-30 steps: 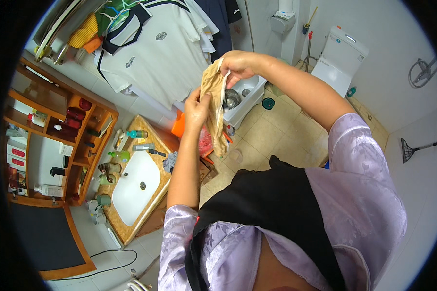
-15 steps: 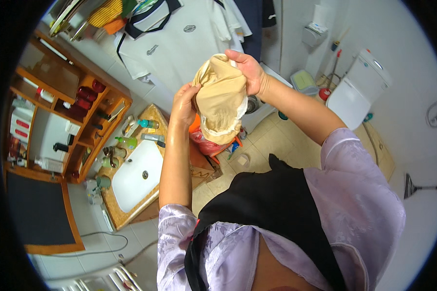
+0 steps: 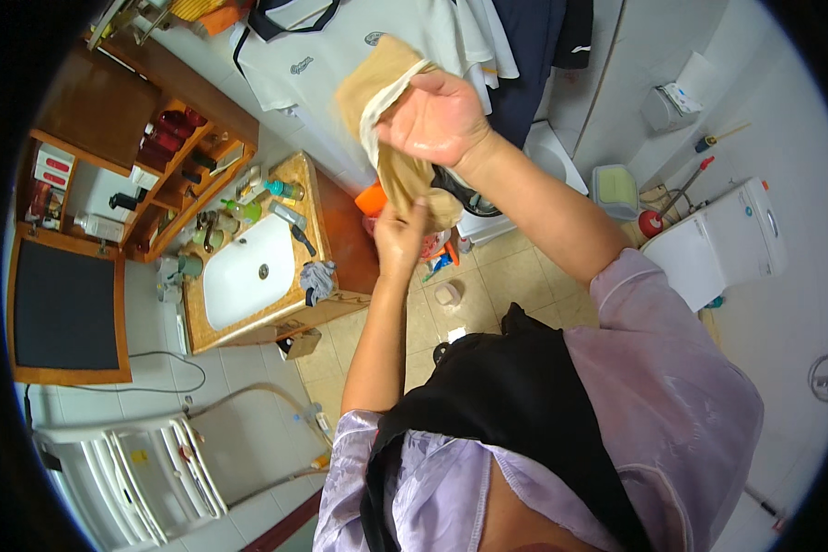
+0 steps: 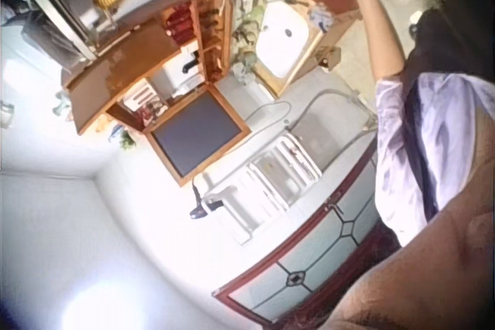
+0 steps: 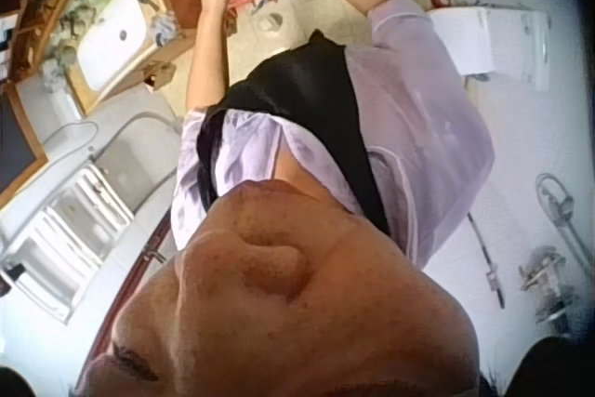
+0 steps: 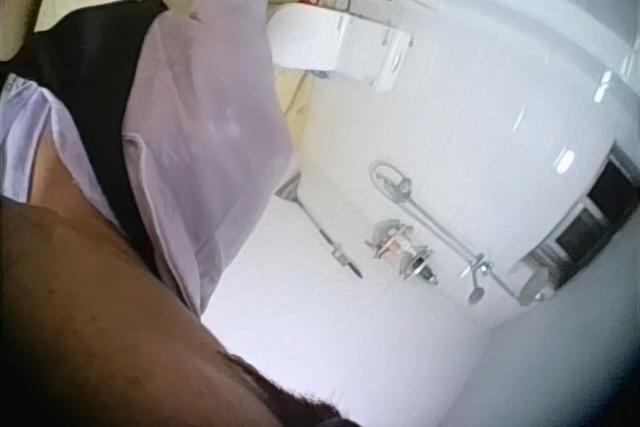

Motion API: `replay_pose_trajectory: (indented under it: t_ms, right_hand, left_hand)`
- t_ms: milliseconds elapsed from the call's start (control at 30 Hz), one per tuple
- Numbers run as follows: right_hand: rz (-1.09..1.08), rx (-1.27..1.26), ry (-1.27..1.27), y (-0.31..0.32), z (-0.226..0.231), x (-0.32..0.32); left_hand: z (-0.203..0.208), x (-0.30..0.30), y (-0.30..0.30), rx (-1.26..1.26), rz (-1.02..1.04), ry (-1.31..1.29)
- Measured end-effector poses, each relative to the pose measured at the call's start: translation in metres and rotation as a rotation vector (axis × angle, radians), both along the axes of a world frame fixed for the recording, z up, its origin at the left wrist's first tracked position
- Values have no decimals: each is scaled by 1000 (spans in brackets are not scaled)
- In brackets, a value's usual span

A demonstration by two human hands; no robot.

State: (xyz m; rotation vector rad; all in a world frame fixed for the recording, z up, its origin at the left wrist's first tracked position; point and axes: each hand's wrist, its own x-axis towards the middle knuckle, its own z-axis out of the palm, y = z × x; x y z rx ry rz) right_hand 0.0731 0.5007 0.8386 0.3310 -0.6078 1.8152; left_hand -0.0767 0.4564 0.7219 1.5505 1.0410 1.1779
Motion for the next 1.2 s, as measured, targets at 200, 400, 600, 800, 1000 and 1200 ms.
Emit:
replay_pose_trajectory:
  t_ms: [200,400,600,800,1000,1200]
  right_hand:
    - [-881,226,-801,10,-23,53]
    - [-1107,405,-1464,-11,-55,31]
    - [-1492,1059,-1739,-15,-80,8]
    - [-858,290,-1461,-27,-55,-71]
    - [-996,308,-1577,-52,-50,-107]
    - [-881,449,-1900,-56,-70,-100]
  left_hand:
    - [9,-53,28,-489,319,-558]
    - [46,-70,1,-743,220,-689]
    - [39,-105,-32,-566,-30,-811]
    - [-24,-103,-64,-711,-45,-1146]
    - [-42,-116,-85,-619,50,-1438]
    - [-35,-137,-112,-919,-86,-1238]
